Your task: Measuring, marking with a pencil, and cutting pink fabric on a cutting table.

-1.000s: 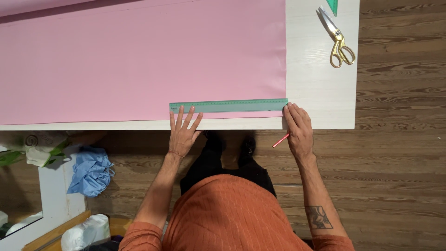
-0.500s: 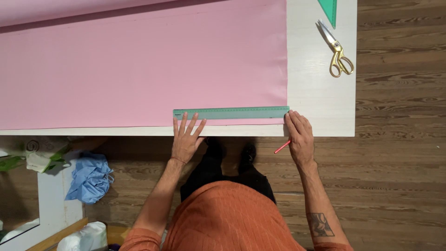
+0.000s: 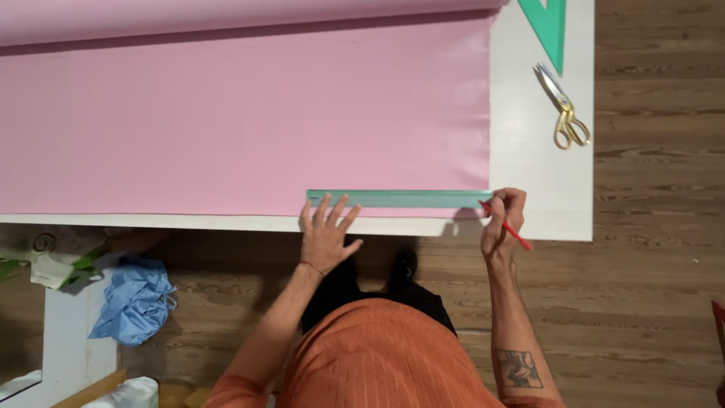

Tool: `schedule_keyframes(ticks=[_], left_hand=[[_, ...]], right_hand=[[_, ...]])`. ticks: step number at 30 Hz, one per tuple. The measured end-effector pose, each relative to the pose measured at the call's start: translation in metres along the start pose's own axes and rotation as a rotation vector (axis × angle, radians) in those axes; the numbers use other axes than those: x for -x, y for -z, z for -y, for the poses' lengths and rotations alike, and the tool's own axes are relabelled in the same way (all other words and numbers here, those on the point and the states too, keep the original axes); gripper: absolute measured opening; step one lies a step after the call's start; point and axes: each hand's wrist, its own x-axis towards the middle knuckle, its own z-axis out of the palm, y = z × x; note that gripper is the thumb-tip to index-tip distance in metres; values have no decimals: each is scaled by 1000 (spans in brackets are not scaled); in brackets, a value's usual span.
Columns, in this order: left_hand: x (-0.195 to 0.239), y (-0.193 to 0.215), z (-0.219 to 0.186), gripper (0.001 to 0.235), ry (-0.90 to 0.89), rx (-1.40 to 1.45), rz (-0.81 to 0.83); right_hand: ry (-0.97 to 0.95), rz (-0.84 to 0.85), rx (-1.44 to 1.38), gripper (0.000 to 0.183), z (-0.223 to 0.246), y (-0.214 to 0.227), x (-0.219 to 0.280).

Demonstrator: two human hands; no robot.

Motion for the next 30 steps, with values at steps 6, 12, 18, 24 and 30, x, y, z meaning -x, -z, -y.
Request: schedule_keyframes(ticks=[6, 12, 18, 24, 30], left_hand=[[-10, 46, 9, 97, -22, 39, 230], [-8, 55, 20, 96, -83, 69, 294], [-6, 21, 19, 87, -100, 150, 347], [7, -3, 16, 53, -105, 121, 206], [3, 5, 21, 57, -121, 146, 242]], right_hand=[[-203, 508, -478, 12, 149, -124, -34], [-170, 987, -343, 15, 109, -262, -30], [-99, 1106, -175, 25, 96, -278, -23], [-196, 1082, -124, 26, 104, -278, -14], [-179, 1078, -109, 25, 104, -280, -16]])
